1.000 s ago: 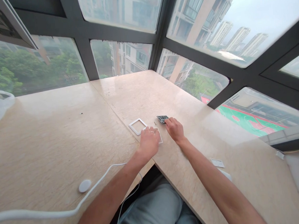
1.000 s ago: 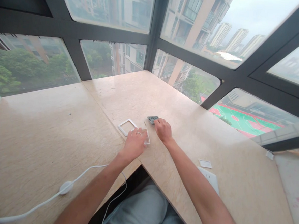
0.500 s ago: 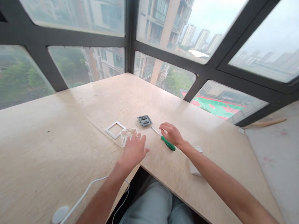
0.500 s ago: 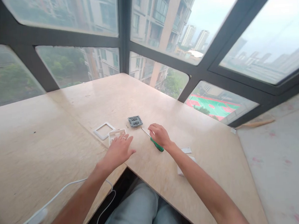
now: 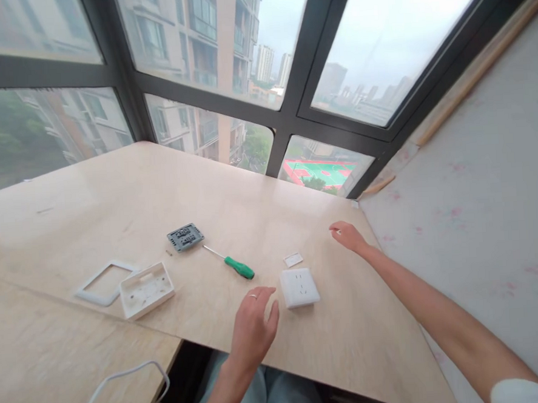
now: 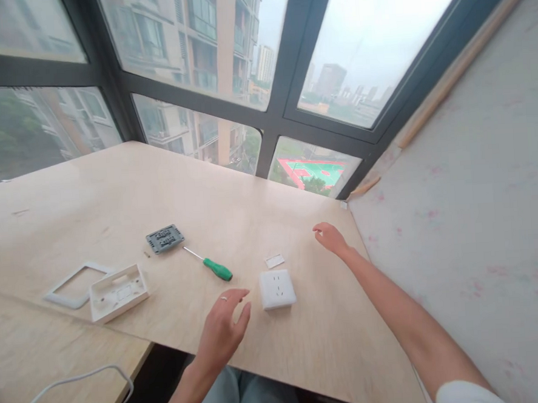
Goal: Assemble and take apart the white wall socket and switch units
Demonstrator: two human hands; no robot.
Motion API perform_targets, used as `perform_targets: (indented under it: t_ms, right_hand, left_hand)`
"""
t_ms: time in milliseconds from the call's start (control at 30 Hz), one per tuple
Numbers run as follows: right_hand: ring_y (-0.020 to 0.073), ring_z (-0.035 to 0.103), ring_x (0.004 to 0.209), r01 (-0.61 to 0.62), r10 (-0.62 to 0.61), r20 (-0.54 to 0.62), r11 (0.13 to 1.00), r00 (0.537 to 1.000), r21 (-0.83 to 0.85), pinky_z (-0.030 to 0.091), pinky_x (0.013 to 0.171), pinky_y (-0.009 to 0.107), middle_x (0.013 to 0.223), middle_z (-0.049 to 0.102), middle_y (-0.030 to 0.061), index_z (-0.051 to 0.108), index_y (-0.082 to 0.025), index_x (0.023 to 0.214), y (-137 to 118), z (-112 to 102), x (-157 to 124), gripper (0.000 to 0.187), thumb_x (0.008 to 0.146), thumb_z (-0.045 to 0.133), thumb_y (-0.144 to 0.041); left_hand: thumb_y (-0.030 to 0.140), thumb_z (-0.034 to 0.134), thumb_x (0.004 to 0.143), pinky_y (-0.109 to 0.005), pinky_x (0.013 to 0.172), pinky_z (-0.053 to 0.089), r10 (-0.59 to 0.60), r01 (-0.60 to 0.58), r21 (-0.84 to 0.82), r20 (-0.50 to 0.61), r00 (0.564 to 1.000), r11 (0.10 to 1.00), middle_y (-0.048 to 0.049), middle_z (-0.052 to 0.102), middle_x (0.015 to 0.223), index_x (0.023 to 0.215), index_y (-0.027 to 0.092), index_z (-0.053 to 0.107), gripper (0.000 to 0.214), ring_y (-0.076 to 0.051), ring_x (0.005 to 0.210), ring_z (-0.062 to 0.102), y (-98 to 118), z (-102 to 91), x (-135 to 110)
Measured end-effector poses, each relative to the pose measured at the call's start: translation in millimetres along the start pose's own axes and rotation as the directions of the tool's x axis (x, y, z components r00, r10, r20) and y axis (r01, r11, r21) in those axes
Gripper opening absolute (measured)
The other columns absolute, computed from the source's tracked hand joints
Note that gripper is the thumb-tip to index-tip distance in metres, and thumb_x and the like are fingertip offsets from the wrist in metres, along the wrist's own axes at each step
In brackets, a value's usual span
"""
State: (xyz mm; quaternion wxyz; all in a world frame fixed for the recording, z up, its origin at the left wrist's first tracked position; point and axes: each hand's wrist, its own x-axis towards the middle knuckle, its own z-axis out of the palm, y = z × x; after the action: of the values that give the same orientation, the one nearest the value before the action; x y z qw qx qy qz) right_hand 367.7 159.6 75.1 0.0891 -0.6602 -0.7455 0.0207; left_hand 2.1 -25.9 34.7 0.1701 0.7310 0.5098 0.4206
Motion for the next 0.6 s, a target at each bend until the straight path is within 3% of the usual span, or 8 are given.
perform_targets:
  t_ms: [133, 233, 333, 600]
  right_hand:
    - [0.0203, 0.067, 0.096, -0.190, 0.204, 0.092, 0.972, 0.975, -0.135, 0.050, 0.092, 0.032, 0.114, 0.067, 0.0138, 0.068, -0.013, 0.106, 75.0, -7.0, 14.2, 0.026, 0.082, 0.059, -0.007]
    - [0.0214, 0.064, 0.104, -0.270, 0.299, 0.121, 0.940, 0.946, -0.210, 0.052, 0.091, 0.039, 0.123, 0.062, 0.0121, 0.062, -0.016, 0.118, 114.6, -6.3, 33.3, 0.029, 0.091, 0.062, -0.025]
    - [0.0217, 0.062, 0.105, -0.312, 0.350, 0.130, 0.917, 0.928, -0.247, 0.055, 0.088, 0.044, 0.126, 0.060, 0.0091, 0.057, -0.019, 0.124, 140.5, 2.9, 56.6, 0.034, 0.095, 0.058, -0.036]
    - [0.0234, 0.062, 0.108, -0.420, 0.454, 0.056, 0.859, 0.889, -0.293, 0.053, 0.091, 0.042, 0.127, 0.058, 0.0135, 0.057, -0.015, 0.124, 182.7, 31.1, 109.6, 0.037, 0.092, 0.062, -0.034]
  left_hand:
    - [0.021, 0.046, 0.092, -0.034, 0.068, 0.058, -0.077, 0.075, -0.034, -0.084, 0.993, 0.997, -0.0064, 0.070, 0.084, 0.096, 0.018, 0.064, 0.019, -0.020, 0.075, 0.068, -15.4, 17.7, -3.2]
    - [0.023, 0.047, 0.093, -0.032, 0.069, 0.058, -0.045, 0.042, -0.026, -0.088, 0.995, 0.999, -0.0061, 0.070, 0.085, 0.094, 0.020, 0.065, 0.018, -0.020, 0.078, 0.069, -24.3, 18.7, -5.2]
    - [0.024, 0.047, 0.094, -0.029, 0.067, 0.057, -0.017, 0.016, -0.011, -0.101, 0.995, 1.000, -0.0052, 0.070, 0.083, 0.093, 0.021, 0.065, 0.018, -0.019, 0.075, 0.069, -26.7, 17.1, -3.1]
    - [0.021, 0.051, 0.093, -0.020, 0.067, 0.055, -0.030, 0.034, 0.037, -0.121, 0.992, 0.999, -0.0026, 0.070, 0.082, 0.096, 0.022, 0.064, 0.013, -0.014, 0.071, 0.068, -38.6, 27.0, 0.3]
